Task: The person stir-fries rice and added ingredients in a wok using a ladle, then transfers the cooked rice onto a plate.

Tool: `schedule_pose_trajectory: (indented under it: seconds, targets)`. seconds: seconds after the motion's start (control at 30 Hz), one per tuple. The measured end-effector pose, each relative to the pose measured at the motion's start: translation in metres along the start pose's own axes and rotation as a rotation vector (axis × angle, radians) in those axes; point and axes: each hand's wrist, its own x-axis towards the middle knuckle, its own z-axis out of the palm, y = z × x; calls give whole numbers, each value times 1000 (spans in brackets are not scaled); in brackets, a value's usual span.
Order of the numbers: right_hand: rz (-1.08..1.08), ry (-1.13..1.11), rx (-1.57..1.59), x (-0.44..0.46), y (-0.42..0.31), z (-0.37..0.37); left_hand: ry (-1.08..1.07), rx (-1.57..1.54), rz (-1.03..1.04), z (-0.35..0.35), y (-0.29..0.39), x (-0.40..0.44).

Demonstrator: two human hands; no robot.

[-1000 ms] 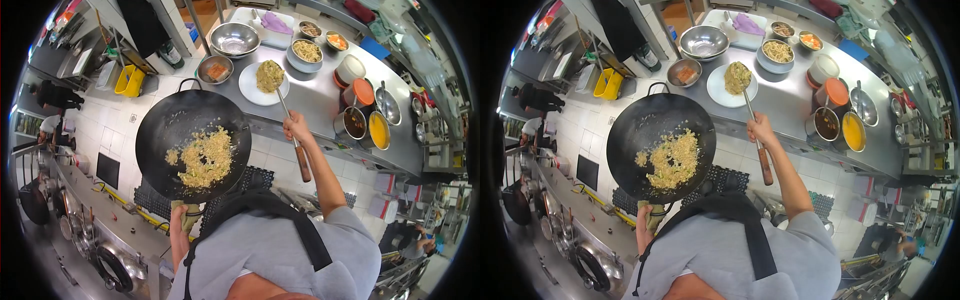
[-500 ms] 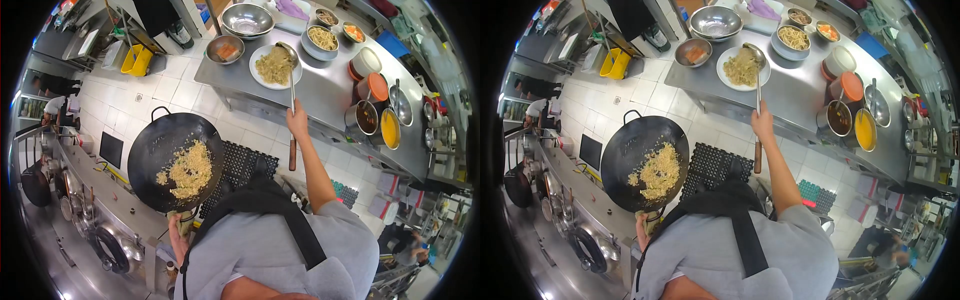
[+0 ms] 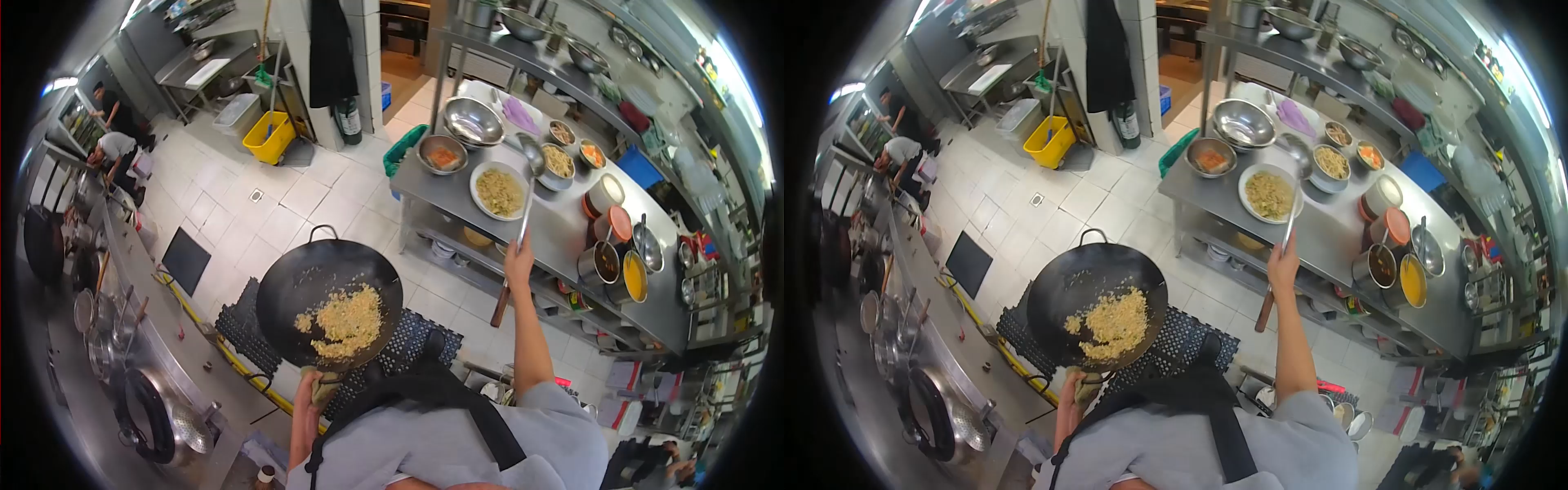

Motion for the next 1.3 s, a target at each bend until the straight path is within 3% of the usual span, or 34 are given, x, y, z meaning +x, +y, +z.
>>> schedule_pose_trajectory:
  seconds: [0.07, 0.1, 0.17, 0.2, 0.23, 0.27, 0.3, 0.37, 0.43, 0.47, 0.57, 0.63, 0.67, 0.7, 0.73, 0.77, 0.83, 0.9, 0.93, 1.0, 1.07, 1.13, 1.17, 1.23, 1.3]
  targets:
    - [249, -95, 330, -24, -58, -23, -56, -24, 20, -25, 0, 28]
    - [200, -127, 339, -47, -87, -37, -145, -23, -15, -43, 2, 46]
    - [107, -177, 359, -99, -135, -51, -138, -25, 60, -13, 20, 37]
    - [-168, -139, 240, -128, -139, -45, -172, -23, 65, -7, 29, 35]
    - [-231, -246, 148, -161, -151, -48, -250, -13, 63, -21, 31, 47]
    - [-302, -349, 62, -193, -163, -49, -184, -21, 34, -22, 32, 52]
    - [-157, -578, 20, -224, -184, -56, -136, -31, 71, -23, 32, 57]
    - [-322, -863, -202, -261, -169, -31, -284, -180, -17, -10, 49, 41]
    - [-365, -1135, -401, -255, -209, -26, -161, -85, 58, -9, 40, 10]
    - [-365, -1125, -354, -248, -217, -20, -101, -44, 122, -5, 45, -1]
    - [-381, -1059, -157, -241, -235, -2, -298, -205, 119, -8, 71, -37]
    - [-397, -962, 22, -234, -238, 11, -706, -361, 31, -30, 84, 46]
    - [-298, -953, 14, -227, -250, 15, -475, -125, 251, -35, 87, 81]
    - [-196, -937, -1, -226, -263, 17, -304, -259, 171, -1, 112, 72]
    - [-188, -911, 53, -233, -266, 18, -75, -257, 222, 63, 137, 13]
    - [-196, -857, 100, -227, -270, 20, -261, -265, 60, 33, 146, 68]
    - [-173, -779, 142, -212, -269, 20, -238, -188, 97, 34, 140, 51]
    - [-113, -719, 155, -213, -266, 30, -156, -62, 298, 44, 125, 3]
    - [-192, -626, 273, -216, -263, 44, -132, -34, 364, 50, 115, -16]
    - [-38, -614, 382, -226, -244, 82, -114, 59, 525, 39, 78, -28]
    - [45, -633, 414, -230, -223, 116, -123, 190, 632, 16, 48, 13]
    - [473, -1026, 695, -223, -246, 98, -119, 326, 637, 0, 29, 37]
    - [699, -1216, 832, -220, -256, 95, -71, 234, 585, 17, 37, 27]
    - [866, -1372, 1028, -217, -236, 135, -46, 106, 404, 41, 66, 18]
    - [1544, -1376, 1232, -209, -235, 166, -171, 15, 271, 34, 84, 29]
